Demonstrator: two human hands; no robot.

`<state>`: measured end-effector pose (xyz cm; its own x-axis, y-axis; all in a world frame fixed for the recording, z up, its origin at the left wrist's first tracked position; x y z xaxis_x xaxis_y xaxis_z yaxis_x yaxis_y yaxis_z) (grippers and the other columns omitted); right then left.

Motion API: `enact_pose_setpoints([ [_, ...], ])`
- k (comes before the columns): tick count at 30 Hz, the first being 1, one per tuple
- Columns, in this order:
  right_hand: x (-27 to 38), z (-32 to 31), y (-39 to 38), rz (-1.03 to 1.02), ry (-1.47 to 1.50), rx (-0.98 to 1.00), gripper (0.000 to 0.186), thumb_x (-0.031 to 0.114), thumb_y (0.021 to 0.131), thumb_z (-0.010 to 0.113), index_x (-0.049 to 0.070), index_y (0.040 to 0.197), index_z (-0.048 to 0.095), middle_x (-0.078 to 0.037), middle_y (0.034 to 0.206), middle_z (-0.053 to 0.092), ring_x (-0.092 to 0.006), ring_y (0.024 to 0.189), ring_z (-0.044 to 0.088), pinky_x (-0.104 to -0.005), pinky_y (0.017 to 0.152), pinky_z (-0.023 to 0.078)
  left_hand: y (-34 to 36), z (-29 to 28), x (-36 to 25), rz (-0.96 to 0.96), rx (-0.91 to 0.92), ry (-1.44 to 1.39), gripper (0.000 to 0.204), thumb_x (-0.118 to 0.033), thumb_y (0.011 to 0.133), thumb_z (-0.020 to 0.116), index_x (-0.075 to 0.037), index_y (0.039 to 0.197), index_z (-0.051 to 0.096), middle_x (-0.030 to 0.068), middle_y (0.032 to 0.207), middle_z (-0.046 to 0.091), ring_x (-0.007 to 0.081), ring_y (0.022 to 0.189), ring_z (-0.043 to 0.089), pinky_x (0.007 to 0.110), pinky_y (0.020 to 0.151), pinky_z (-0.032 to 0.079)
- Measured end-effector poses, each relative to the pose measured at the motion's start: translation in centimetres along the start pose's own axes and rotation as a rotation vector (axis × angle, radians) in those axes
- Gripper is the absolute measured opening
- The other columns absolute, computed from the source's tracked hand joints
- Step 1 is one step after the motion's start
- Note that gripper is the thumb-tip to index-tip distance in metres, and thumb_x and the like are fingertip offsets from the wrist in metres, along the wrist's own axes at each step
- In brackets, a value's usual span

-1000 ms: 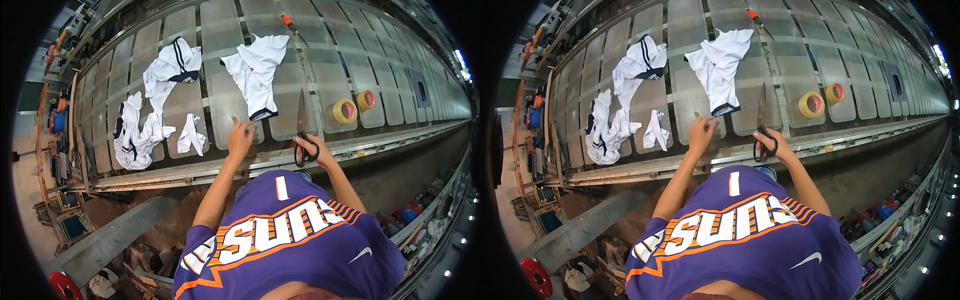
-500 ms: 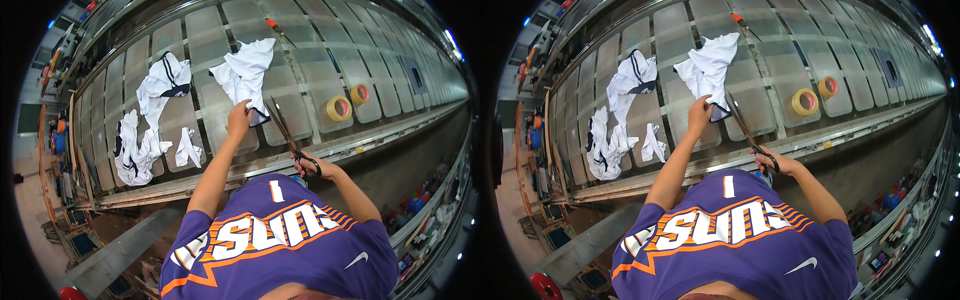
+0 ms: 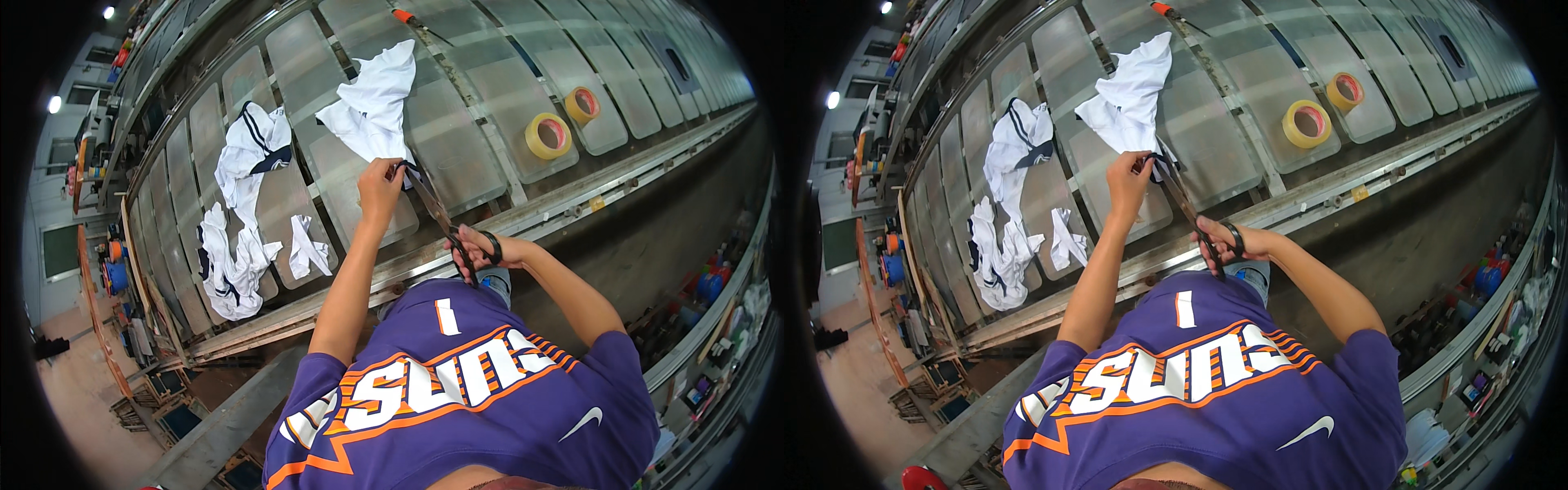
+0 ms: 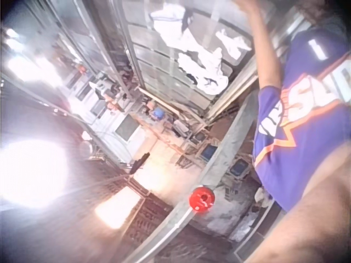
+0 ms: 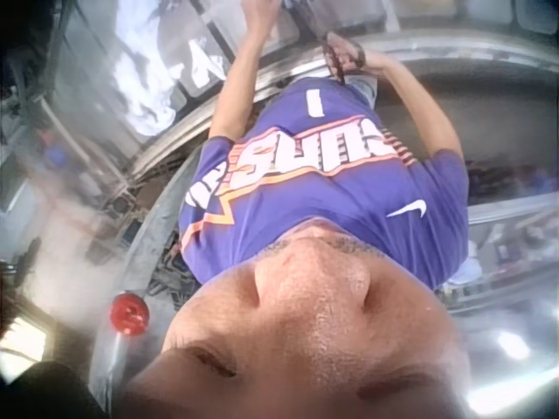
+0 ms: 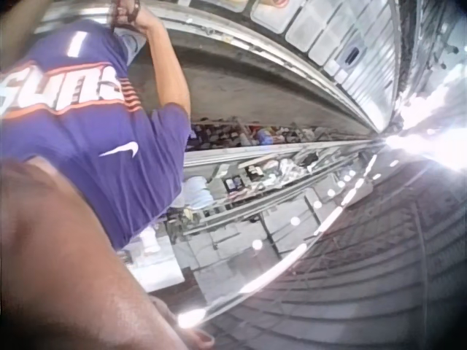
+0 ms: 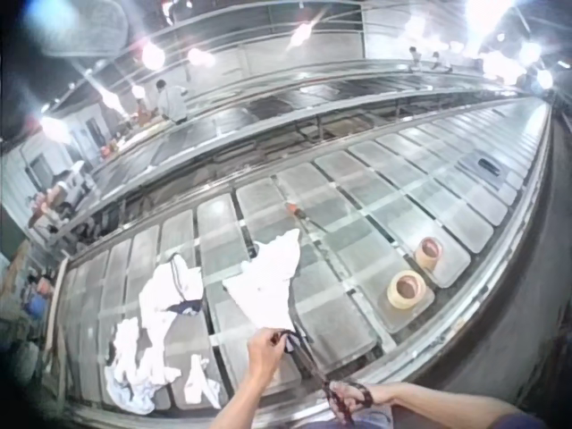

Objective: The person uses large shears to cut white t-shirts into strips on a metal workbench. They repeatedly pick up shirts, cut them into sections, and place the cut pieces back on the table. The process involves handling multiple shirts one at a time, cutting them into smaller fabric pieces.

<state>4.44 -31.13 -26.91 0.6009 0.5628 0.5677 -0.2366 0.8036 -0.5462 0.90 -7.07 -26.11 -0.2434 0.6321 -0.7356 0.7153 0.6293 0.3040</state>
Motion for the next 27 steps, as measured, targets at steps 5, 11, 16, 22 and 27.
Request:
enact_pose_setpoints([
  [5, 1.8, 0.0, 3.8, -0.081, 0.078, -0.103, 0.088, 0.081, 0.079, 0.051, 0.0, 0.114, 0.047, -0.006, 0.073, 0.057, -0.0175, 0.064, 0.063, -0.0287, 0.061, 0.053, -1.7, 0.6, -0.7, -0.008, 0.04, -0.006, 0.014, -0.004, 0.079, 0.074, -0.001, 0.092, 0.072, 0.0106, 0.07, 0.061, 0.0187, 0.058, 0.056, 0.031, 0.057, 0.044],
  [11, 1.4, 0.5, 5.2, -0.15, 0.029, -0.308, 0.074, 0.073, 0.079, 0.062, 0.002, 0.098, 0.053, -0.005, 0.069, 0.054, -0.0152, 0.058, 0.059, -0.0289, 0.054, 0.051, -2.2, -0.4, 0.6, -0.029, 0.024, -0.001, 0.012, -0.004, 0.08, 0.072, -0.002, 0.092, 0.072, 0.0096, 0.071, 0.062, 0.0169, 0.058, 0.056, 0.03, 0.057, 0.044],
  [16, 0.6, 0.2, 4.0, -0.174, -0.062, -0.361, 0.058, 0.06, 0.087, 0.062, 0.003, 0.095, 0.055, -0.003, 0.065, 0.052, -0.0133, 0.054, 0.056, -0.0269, 0.049, 0.045, -2.6, -1.1, 1.3, -0.1, -0.026, -0.105, 0.013, -0.001, 0.081, 0.071, -0.001, 0.093, 0.072, 0.0078, 0.073, 0.064, 0.0133, 0.061, 0.058, 0.027, 0.058, 0.045],
  [22, -0.1, 0.2, 3.3, -0.07, 0.09, -0.198, 0.082, 0.075, 0.083, 0.053, 0.0, 0.114, 0.047, -0.006, 0.069, 0.054, -0.0161, 0.06, 0.06, -0.0304, 0.057, 0.049, -3.1, -1.2, 1.1, -0.11, -0.014, -0.14, 0.013, 0.0, 0.082, 0.07, -0.001, 0.095, 0.072, 0.0077, 0.074, 0.065, 0.0124, 0.062, 0.06, 0.026, 0.059, 0.046],
  [27, 1.2, 0.4, 4.2, -0.044, 0.087, -0.174, 0.086, 0.08, 0.079, 0.053, 0.0, 0.113, 0.048, -0.007, 0.073, 0.054, -0.0184, 0.065, 0.06, -0.0367, 0.064, 0.054, -3.1, -1.2, 0.1, -0.108, 0.015, -0.148, 0.013, -0.001, 0.082, 0.07, -0.001, 0.095, 0.072, 0.0078, 0.076, 0.066, 0.0128, 0.065, 0.061, 0.026, 0.06, 0.047],
])
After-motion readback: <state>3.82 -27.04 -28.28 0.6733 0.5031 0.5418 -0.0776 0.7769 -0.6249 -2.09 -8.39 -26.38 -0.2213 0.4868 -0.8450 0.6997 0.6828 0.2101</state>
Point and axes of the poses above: each hand's wrist, its own y-axis towards the middle knuckle, its own z-axis out of the palm, x = y × z, the point moved 5 cm from there along y, towards the middle knuckle
